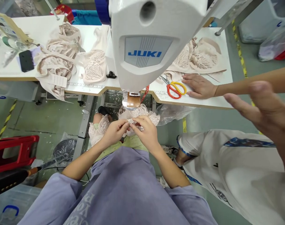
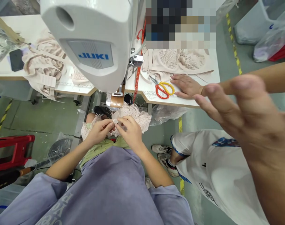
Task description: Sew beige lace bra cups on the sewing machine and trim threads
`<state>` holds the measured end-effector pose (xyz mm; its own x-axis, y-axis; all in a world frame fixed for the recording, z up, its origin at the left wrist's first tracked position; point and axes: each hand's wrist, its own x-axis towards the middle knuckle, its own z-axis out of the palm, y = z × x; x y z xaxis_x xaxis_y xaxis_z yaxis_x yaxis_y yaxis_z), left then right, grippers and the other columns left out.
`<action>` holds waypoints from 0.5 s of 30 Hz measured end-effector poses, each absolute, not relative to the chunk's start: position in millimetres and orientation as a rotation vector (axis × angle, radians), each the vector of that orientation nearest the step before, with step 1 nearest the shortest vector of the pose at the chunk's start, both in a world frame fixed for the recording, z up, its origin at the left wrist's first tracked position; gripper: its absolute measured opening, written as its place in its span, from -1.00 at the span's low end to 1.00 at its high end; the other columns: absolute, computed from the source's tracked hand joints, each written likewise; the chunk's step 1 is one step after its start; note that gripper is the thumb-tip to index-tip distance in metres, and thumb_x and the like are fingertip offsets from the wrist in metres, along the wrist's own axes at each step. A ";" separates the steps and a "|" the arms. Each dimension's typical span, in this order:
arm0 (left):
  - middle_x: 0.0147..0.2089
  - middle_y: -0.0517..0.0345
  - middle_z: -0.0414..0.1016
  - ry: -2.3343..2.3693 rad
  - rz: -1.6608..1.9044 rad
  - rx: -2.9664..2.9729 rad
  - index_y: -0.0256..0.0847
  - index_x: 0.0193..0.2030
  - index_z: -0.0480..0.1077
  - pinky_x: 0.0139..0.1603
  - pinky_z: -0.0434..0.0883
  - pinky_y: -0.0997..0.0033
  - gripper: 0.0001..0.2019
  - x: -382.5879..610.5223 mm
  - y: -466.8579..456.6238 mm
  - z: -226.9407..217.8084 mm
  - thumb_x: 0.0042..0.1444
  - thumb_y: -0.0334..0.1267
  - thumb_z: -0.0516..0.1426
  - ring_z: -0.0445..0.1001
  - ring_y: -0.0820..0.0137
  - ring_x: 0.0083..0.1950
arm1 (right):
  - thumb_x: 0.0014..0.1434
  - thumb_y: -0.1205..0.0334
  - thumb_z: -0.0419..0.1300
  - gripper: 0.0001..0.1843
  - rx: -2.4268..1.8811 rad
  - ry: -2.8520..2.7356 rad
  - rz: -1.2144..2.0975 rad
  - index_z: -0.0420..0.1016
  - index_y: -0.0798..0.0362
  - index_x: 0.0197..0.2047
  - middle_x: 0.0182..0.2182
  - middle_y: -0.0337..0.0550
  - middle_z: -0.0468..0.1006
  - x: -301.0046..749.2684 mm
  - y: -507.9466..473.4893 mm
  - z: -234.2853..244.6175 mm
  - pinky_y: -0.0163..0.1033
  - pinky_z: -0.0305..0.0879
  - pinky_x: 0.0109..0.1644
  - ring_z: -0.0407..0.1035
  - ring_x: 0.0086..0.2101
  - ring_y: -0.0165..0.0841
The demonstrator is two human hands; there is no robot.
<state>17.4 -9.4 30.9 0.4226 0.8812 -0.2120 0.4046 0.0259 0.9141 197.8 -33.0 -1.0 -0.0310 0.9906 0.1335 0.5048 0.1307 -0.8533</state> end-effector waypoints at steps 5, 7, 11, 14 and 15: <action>-0.43 0.19 0.41 1.232 0.539 1.638 -0.22 -0.39 0.37 -0.30 0.26 0.47 -0.63 17.4 -5.8 27.3 0.35 -0.05 -0.01 0.36 0.41 -0.36 | 0.37 0.09 0.12 -0.73 -1.452 -1.732 0.637 0.64 -0.05 -0.16 -0.20 -0.09 0.62 186.6 -37.3 -9.4 -0.19 0.41 -0.09 0.50 -0.20 -0.30; -0.50 0.23 0.34 1.301 0.508 1.609 -0.20 -0.46 0.31 -0.37 0.20 0.46 -0.59 16.5 -1.0 22.3 0.30 0.04 0.05 0.29 0.43 -0.43 | 0.39 0.10 0.06 -0.68 -1.440 -1.835 0.659 0.64 -0.06 -0.22 -0.22 -0.10 0.63 186.5 -35.7 -14.5 -0.19 0.41 -0.09 0.50 -0.17 -0.29; -0.56 0.26 0.29 1.268 0.407 1.418 -0.19 -0.50 0.27 -0.41 0.19 0.46 -0.54 11.8 13.4 11.1 0.24 0.14 0.05 0.26 0.44 -0.49 | 0.37 0.01 0.05 -0.68 -1.522 -1.945 0.643 0.63 -0.14 -0.20 -0.18 -0.16 0.63 226.8 -2.8 -17.8 -0.19 0.41 -0.08 0.47 -0.16 -0.27; -0.53 0.24 0.31 1.301 0.445 1.419 -0.19 -0.49 0.29 -0.39 0.20 0.46 -0.55 7.7 18.8 9.5 0.22 0.15 0.05 0.29 0.43 -0.47 | 0.42 0.10 -0.08 -0.59 -1.690 -1.828 0.487 0.55 0.03 0.03 -0.03 0.05 0.57 287.5 49.1 -9.1 -0.05 0.30 0.12 0.41 -0.02 -0.18; -0.53 0.24 0.32 1.317 0.471 1.426 -0.19 -0.49 0.30 -0.39 0.19 0.46 -0.55 6.7 18.9 10.3 0.22 0.15 0.05 0.28 0.43 -0.46 | 0.42 0.20 -0.11 -0.58 -1.782 -1.772 0.419 0.50 0.13 0.08 -0.02 0.16 0.55 306.9 68.6 -5.9 0.01 0.24 0.16 0.38 0.00 -0.13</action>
